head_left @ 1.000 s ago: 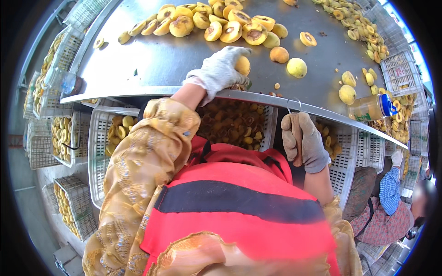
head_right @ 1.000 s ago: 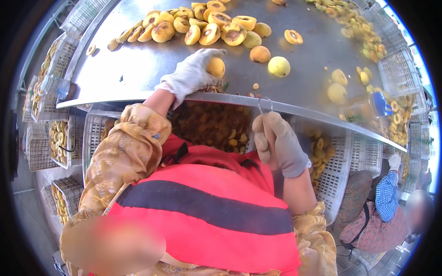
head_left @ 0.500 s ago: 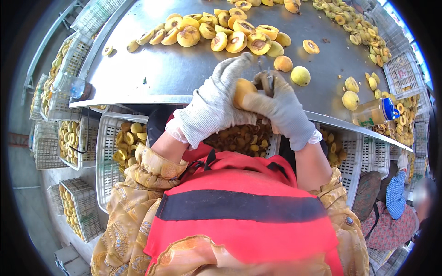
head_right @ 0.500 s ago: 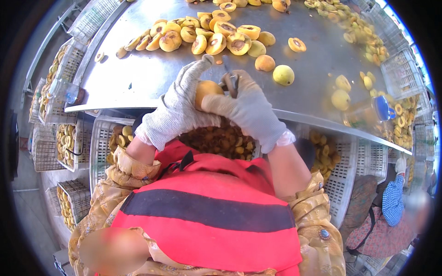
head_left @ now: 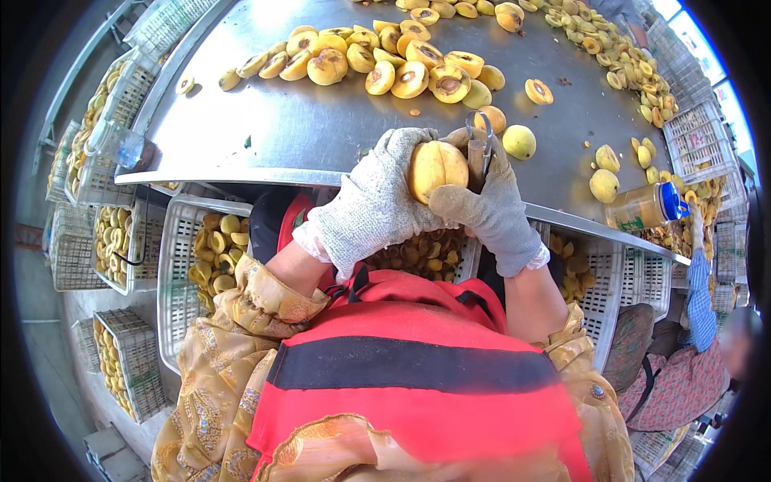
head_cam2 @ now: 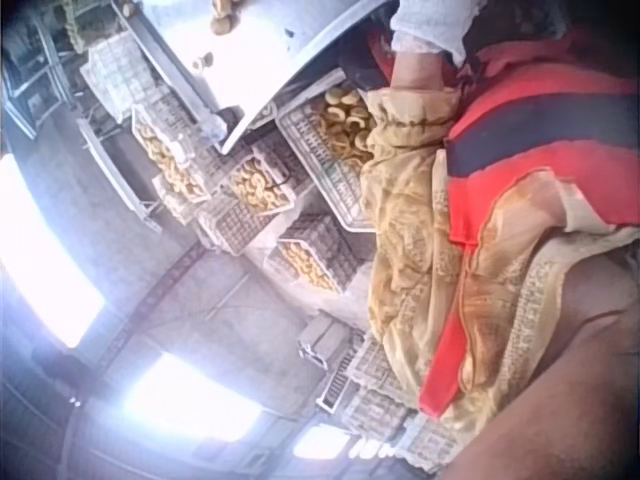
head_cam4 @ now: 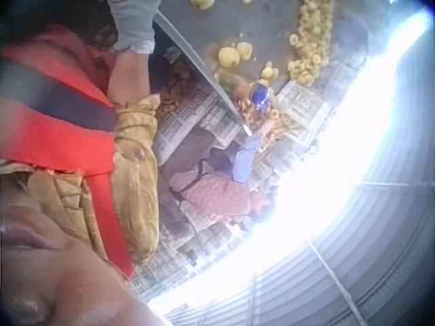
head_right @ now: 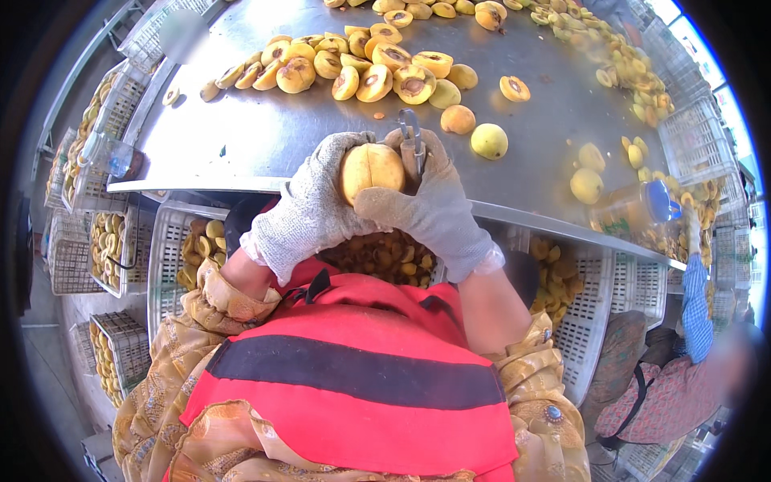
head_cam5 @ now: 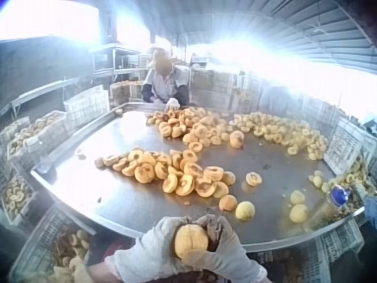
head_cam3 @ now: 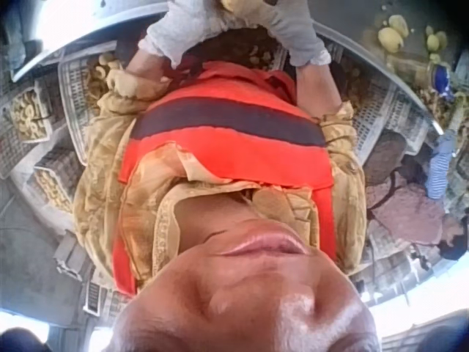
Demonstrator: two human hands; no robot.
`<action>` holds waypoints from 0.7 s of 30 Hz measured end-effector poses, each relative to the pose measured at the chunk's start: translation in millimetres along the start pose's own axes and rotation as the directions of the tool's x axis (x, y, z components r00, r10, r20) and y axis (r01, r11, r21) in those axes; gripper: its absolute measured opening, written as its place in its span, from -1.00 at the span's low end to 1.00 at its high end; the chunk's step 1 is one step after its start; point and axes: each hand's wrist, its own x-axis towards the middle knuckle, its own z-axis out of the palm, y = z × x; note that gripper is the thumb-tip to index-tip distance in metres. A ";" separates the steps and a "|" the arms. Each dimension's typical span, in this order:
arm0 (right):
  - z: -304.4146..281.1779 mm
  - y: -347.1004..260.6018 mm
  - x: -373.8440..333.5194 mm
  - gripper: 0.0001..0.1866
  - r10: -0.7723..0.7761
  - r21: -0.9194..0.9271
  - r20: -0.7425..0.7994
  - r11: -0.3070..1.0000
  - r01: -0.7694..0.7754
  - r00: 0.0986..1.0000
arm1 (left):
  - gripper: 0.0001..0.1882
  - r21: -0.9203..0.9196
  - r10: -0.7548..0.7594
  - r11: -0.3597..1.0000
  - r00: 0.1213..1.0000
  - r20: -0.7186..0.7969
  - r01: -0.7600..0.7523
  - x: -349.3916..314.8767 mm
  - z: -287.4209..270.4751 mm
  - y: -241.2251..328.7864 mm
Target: The person sits at a metal table and uses a small knife to cut open yellow apricots, remove the pits, and place the halved fruit on the table. They handle the apricots one by one, separating the flesh from the stone.
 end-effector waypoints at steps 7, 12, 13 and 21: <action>2.3 -9.2 0.2 -0.43 0.100 0.034 -0.035 0.994 -0.099 0.994 | -0.09 0.023 0.121 0.993 0.983 -0.135 -0.119 0.6 12.6 -1.3; 4.2 -6.8 5.8 -0.56 0.122 0.030 -0.097 0.992 -0.120 0.988 | -0.06 0.197 0.109 0.978 0.968 -0.226 -0.065 1.6 21.5 1.9; 2.7 -1.8 6.0 -0.59 0.116 0.053 -0.097 0.992 -0.111 0.989 | -0.05 0.225 0.132 0.971 0.964 -0.232 -0.078 1.2 22.5 -0.1; -3.5 -3.9 8.0 -0.54 0.082 0.141 -0.058 0.987 -0.073 0.995 | -0.13 0.075 0.185 0.982 0.964 -0.193 -0.173 14.4 15.0 1.4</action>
